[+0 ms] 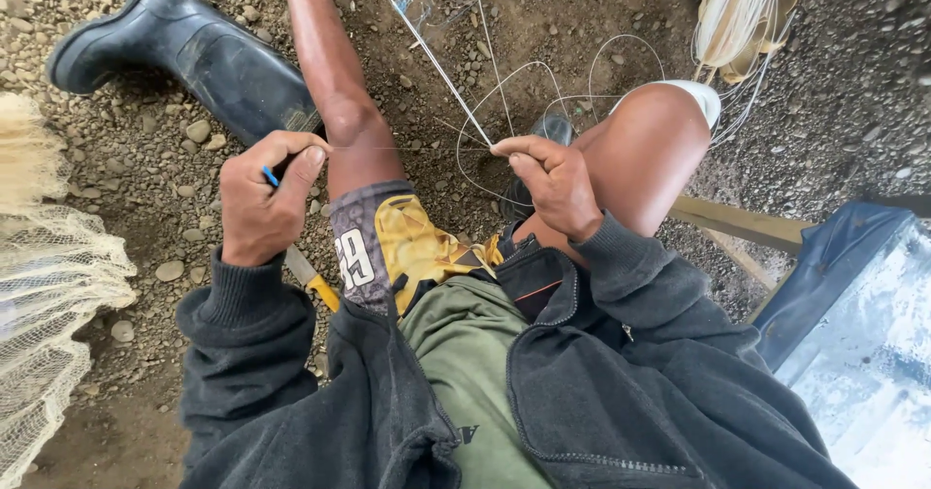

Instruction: Repairing a fishing net by threading line through the mesh and tying knots using a shuttle and a knife.

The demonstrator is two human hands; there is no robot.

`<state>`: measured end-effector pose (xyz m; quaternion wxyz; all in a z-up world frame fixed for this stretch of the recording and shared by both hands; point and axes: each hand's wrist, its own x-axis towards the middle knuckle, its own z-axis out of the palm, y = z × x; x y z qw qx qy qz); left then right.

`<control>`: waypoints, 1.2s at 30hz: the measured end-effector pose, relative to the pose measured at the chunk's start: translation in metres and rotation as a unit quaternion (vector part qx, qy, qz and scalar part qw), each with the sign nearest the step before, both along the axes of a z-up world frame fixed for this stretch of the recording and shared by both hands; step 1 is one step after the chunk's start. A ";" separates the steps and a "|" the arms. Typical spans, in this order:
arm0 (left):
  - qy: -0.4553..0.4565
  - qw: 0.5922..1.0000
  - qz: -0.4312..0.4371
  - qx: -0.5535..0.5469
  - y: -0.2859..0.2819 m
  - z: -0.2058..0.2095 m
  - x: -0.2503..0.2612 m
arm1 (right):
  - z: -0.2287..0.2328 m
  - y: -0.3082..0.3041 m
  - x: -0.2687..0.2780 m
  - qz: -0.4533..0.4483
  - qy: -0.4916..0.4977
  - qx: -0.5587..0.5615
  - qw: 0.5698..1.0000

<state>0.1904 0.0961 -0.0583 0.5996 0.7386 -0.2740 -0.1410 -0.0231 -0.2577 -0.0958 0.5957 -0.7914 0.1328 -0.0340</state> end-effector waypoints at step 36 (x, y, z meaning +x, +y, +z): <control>0.036 0.997 0.004 0.064 -0.029 -0.027 -0.080 | 0.000 -0.010 0.020 -0.029 0.036 -0.034 0.998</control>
